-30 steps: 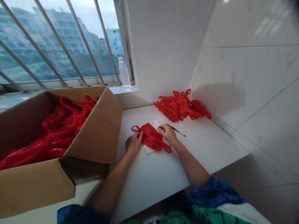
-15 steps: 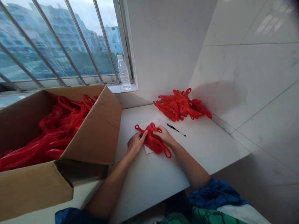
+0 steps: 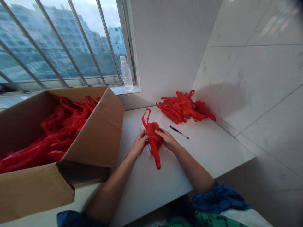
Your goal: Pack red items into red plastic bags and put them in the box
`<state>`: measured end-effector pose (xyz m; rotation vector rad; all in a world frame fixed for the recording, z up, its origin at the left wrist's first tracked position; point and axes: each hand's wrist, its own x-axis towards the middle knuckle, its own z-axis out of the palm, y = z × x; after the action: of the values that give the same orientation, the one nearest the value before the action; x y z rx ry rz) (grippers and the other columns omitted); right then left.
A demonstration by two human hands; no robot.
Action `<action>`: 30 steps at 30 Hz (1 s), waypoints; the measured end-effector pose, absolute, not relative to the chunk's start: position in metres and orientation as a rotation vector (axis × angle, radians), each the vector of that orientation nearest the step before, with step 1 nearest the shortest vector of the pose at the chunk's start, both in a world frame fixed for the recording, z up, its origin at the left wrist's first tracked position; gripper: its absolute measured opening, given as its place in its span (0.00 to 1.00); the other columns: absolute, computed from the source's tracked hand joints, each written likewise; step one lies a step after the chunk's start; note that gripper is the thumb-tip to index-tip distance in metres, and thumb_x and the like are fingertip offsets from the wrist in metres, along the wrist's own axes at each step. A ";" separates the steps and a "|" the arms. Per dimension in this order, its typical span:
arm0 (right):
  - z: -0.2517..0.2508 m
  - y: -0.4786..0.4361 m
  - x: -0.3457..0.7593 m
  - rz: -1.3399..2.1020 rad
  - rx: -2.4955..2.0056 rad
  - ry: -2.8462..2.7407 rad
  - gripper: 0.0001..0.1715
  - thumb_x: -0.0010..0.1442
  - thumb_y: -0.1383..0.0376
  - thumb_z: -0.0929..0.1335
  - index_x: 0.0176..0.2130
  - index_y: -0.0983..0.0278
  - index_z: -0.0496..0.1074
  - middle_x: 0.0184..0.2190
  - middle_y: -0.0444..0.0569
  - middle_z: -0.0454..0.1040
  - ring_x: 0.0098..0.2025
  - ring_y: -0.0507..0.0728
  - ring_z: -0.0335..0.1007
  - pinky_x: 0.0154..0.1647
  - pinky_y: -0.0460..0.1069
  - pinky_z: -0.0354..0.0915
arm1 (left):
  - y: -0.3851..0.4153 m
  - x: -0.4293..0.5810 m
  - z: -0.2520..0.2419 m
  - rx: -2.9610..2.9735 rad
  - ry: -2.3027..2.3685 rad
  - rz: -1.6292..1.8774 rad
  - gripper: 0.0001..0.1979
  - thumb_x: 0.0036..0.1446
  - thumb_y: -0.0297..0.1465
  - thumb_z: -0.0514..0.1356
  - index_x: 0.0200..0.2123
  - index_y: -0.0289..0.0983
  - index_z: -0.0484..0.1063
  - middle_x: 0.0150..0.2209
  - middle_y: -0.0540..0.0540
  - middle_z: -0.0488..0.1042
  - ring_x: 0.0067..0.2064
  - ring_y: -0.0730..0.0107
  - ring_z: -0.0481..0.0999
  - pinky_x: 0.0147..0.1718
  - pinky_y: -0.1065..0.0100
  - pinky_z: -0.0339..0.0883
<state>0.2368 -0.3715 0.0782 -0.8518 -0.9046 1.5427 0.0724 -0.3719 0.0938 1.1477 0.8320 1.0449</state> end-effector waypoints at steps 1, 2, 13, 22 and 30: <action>0.078 -0.371 0.238 1.559 -0.841 -0.869 0.25 0.49 0.57 0.76 0.46 0.62 0.73 0.44 0.50 0.79 0.44 0.58 0.75 0.44 0.51 0.69 | -0.372 0.072 0.093 1.110 0.824 1.047 0.15 0.49 0.32 0.59 0.42 0.38 0.68 0.37 0.49 0.74 0.34 0.71 0.75 0.37 0.68 0.70; 0.078 -0.370 0.240 1.568 -0.832 -0.831 0.25 0.48 0.58 0.76 0.45 0.61 0.73 0.43 0.48 0.79 0.42 0.57 0.75 0.42 0.50 0.69 | -0.371 0.071 0.092 1.080 0.816 1.059 0.15 0.48 0.32 0.58 0.42 0.38 0.68 0.37 0.49 0.75 0.34 0.70 0.75 0.37 0.68 0.70; 0.077 -0.369 0.244 1.510 -0.783 -0.804 0.22 0.45 0.62 0.78 0.40 0.61 0.73 0.40 0.45 0.78 0.40 0.55 0.75 0.40 0.49 0.69 | -0.371 0.079 0.083 1.103 0.823 1.148 0.25 0.56 0.44 0.64 0.51 0.34 0.69 0.47 0.39 0.77 0.45 0.60 0.78 0.45 0.63 0.72; 0.082 -0.369 0.244 1.512 -0.730 -0.721 0.20 0.45 0.63 0.78 0.38 0.60 0.73 0.35 0.42 0.78 0.36 0.53 0.74 0.38 0.47 0.68 | -0.377 0.080 0.087 0.827 0.808 1.126 0.15 0.48 0.37 0.71 0.33 0.31 0.77 0.29 0.46 0.79 0.27 0.72 0.76 0.30 0.72 0.71; 0.091 -0.374 0.249 1.536 -0.598 -0.892 0.23 0.45 0.67 0.78 0.43 0.59 0.77 0.42 0.43 0.80 0.44 0.54 0.74 0.48 0.49 0.68 | -0.376 0.077 0.095 0.522 0.708 1.054 0.15 0.63 0.36 0.59 0.43 0.30 0.77 0.40 0.39 0.81 0.36 0.64 0.81 0.39 0.66 0.76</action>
<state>0.2486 -0.3743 0.0914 -0.5979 -0.8920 1.5359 0.0774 -0.3756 0.0946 0.5223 0.7079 1.0536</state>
